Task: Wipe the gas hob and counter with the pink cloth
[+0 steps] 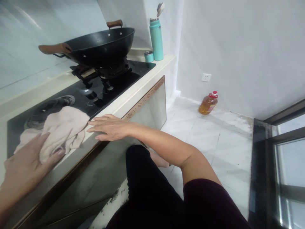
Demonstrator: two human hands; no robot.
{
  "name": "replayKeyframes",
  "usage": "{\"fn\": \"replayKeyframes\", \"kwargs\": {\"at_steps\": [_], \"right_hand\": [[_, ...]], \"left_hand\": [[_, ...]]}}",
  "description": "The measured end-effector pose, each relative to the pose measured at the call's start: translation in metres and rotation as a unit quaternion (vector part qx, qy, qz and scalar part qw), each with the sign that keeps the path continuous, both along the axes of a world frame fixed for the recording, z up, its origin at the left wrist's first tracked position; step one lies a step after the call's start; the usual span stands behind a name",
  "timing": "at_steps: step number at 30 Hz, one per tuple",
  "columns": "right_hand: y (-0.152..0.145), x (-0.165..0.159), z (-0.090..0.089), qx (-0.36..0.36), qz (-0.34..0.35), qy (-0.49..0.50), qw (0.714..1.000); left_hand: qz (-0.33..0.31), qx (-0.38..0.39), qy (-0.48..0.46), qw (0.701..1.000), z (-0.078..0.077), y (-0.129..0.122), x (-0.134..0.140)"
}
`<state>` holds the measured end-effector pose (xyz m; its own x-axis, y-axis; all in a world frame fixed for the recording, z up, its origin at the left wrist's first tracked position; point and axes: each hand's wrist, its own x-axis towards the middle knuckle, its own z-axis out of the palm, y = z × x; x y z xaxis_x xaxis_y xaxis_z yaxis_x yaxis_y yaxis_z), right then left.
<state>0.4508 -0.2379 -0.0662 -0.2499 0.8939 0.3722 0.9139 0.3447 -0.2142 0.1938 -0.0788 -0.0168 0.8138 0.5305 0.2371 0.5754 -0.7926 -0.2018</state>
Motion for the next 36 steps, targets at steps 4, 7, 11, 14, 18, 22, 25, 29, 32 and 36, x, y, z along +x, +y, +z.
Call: {"fn": "replayKeyframes", "kwargs": {"at_steps": [4, 7, 11, 14, 18, 22, 25, 29, 32, 36], "right_hand": [[0.0, 0.0, -0.001, 0.003, 0.0, 0.0, 1.0], [0.0, -0.001, -0.001, 0.007, -0.002, -0.001, 1.0], [0.0, -0.001, -0.001, 0.007, -0.005, 0.001, 1.0], [0.001, -0.001, -0.003, 0.009, -0.006, 0.001, 1.0], [0.001, -0.003, -0.005, 0.019, -0.01, 0.012, 1.0], [-0.001, -0.005, -0.004, 0.019, -0.016, 0.024, 0.999], [-0.002, -0.006, -0.003, 0.019, -0.016, 0.026, 0.999], [-0.001, -0.007, -0.004, 0.022, -0.015, 0.041, 0.999], [-0.002, -0.008, -0.004, 0.024, -0.013, 0.066, 0.997], [-0.007, -0.008, 0.007, -0.003, 0.002, 0.136, 0.991]], "left_hand": [[0.0, 0.0, -0.003, 1.0, 0.0, -0.001, 0.0], [0.0, -0.003, -0.009, 1.0, -0.001, -0.001, -0.001], [-0.002, -0.005, -0.015, 1.0, -0.001, -0.001, -0.001], [0.002, -0.008, -0.016, 1.0, -0.002, -0.001, -0.001], [0.006, -0.009, -0.02, 1.0, -0.003, -0.001, -0.002], [0.004, -0.006, -0.026, 1.0, -0.004, 0.0, -0.004], [0.002, -0.001, -0.034, 0.999, -0.005, 0.001, -0.006], [-0.009, 0.0, -0.035, 0.999, -0.005, 0.003, -0.006], [-0.017, 0.003, -0.044, 0.999, -0.006, 0.004, -0.007], [-0.043, 0.002, -0.064, 0.997, -0.008, 0.004, -0.012]]}}
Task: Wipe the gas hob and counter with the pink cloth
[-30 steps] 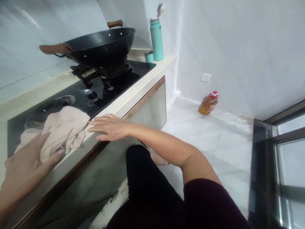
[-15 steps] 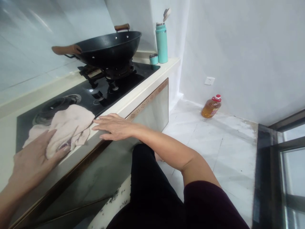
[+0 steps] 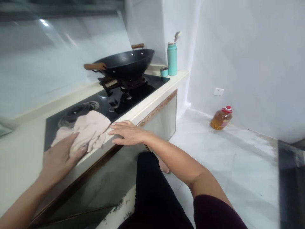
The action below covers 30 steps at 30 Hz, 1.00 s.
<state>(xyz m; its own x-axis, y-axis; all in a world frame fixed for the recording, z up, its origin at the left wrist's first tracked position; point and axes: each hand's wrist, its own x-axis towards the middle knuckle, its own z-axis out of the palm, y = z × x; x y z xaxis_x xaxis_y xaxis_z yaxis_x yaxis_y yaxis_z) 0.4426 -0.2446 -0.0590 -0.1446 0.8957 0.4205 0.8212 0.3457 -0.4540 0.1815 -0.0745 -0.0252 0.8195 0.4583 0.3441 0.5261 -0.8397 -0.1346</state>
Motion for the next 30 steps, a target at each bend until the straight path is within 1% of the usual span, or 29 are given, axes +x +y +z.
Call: {"fn": "replayKeyframes", "kwargs": {"at_steps": [1, 3, 5, 7, 9, 10, 12, 14, 16, 18, 19, 21, 23, 25, 27, 30], "right_hand": [[0.0, -0.001, 0.006, -0.003, -0.002, 0.033, 0.999], [0.005, -0.006, 0.021, 0.012, -0.026, 0.098, 0.995], [0.016, -0.021, 0.04, 0.044, -0.06, 0.12, 0.99], [0.032, -0.045, 0.058, 0.063, -0.074, 0.085, 0.992], [0.051, -0.075, 0.071, 0.058, -0.054, 0.031, 0.996], [0.061, -0.09, 0.074, 0.052, -0.035, 0.011, 0.998], [0.079, -0.115, 0.074, 0.023, -0.003, -0.014, 1.0], [0.093, -0.131, 0.067, -0.013, 0.0, -0.036, 0.999], [0.101, -0.139, 0.059, -0.037, 0.0, -0.061, 0.997], [0.106, -0.144, 0.053, -0.047, 0.017, -0.083, 0.995], [0.107, -0.145, 0.052, -0.05, 0.029, -0.09, 0.994], [0.11, -0.145, 0.051, -0.049, 0.041, -0.092, 0.994], [0.113, -0.139, 0.053, -0.041, 0.039, -0.083, 0.995], [0.114, -0.125, 0.055, -0.036, 0.022, -0.076, 0.996], [0.11, -0.1, 0.053, -0.035, -0.019, -0.078, 0.996], [0.095, -0.049, 0.044, -0.009, -0.122, -0.095, 0.988]], "left_hand": [[-0.008, -0.002, -0.007, 1.0, -0.001, 0.0, -0.002], [-0.018, -0.013, -0.024, 0.999, -0.002, -0.001, -0.005], [-0.017, -0.035, -0.04, 0.998, -0.002, -0.002, -0.008], [-0.012, -0.068, -0.067, 0.995, -0.003, -0.003, -0.009], [-0.014, -0.11, -0.11, 0.988, -0.002, -0.005, -0.013], [-0.015, -0.138, -0.137, 0.981, -0.002, -0.006, -0.016], [-0.014, -0.212, -0.194, 0.958, 0.001, -0.007, -0.027], [-0.008, -0.3, -0.247, 0.921, 0.006, -0.006, -0.045], [0.002, -0.375, -0.281, 0.883, 0.013, -0.003, -0.068], [0.021, -0.42, -0.298, 0.857, 0.022, 0.003, -0.091], [0.036, -0.43, -0.306, 0.849, 0.026, 0.008, -0.1], [0.073, -0.427, -0.327, 0.84, 0.035, 0.019, -0.113], [0.103, -0.405, -0.348, 0.839, 0.042, 0.031, -0.118], [0.121, -0.386, -0.354, 0.843, 0.047, 0.042, -0.117], [0.128, -0.376, -0.348, 0.849, 0.049, 0.051, -0.114], [0.127, -0.371, -0.318, 0.863, 0.048, 0.062, -0.108]]}}
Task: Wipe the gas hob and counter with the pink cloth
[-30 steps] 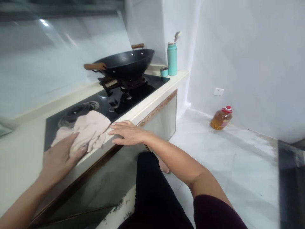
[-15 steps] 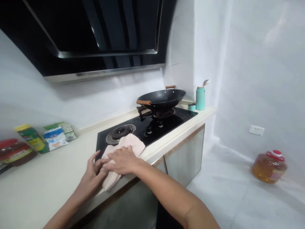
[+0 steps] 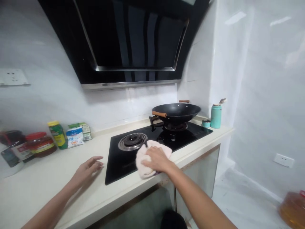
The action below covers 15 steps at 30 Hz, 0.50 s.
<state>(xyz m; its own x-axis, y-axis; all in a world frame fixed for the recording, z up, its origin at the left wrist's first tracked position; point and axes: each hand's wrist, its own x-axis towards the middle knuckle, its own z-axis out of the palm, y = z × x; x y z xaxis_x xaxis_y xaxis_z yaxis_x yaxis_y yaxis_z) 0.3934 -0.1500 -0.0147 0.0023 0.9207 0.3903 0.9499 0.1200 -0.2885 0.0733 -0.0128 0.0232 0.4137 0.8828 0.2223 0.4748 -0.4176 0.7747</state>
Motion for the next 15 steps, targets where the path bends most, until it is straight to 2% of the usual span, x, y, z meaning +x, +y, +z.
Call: {"fn": "replayKeyframes", "kwargs": {"at_steps": [7, 11, 15], "right_hand": [[-0.036, 0.128, -0.03, 0.034, -0.152, -0.025, 0.988], [-0.032, 0.183, -0.041, 0.021, -0.234, -0.041, 0.971], [-0.02, 0.223, -0.042, 0.013, -0.321, -0.049, 0.946]], "left_hand": [[-0.07, 0.04, 0.081, 0.993, -0.004, 0.022, 0.014], [-0.079, 0.05, 0.088, 0.992, -0.01, 0.03, 0.023], [-0.069, 0.098, 0.08, 0.99, -0.029, 0.035, 0.029]]}}
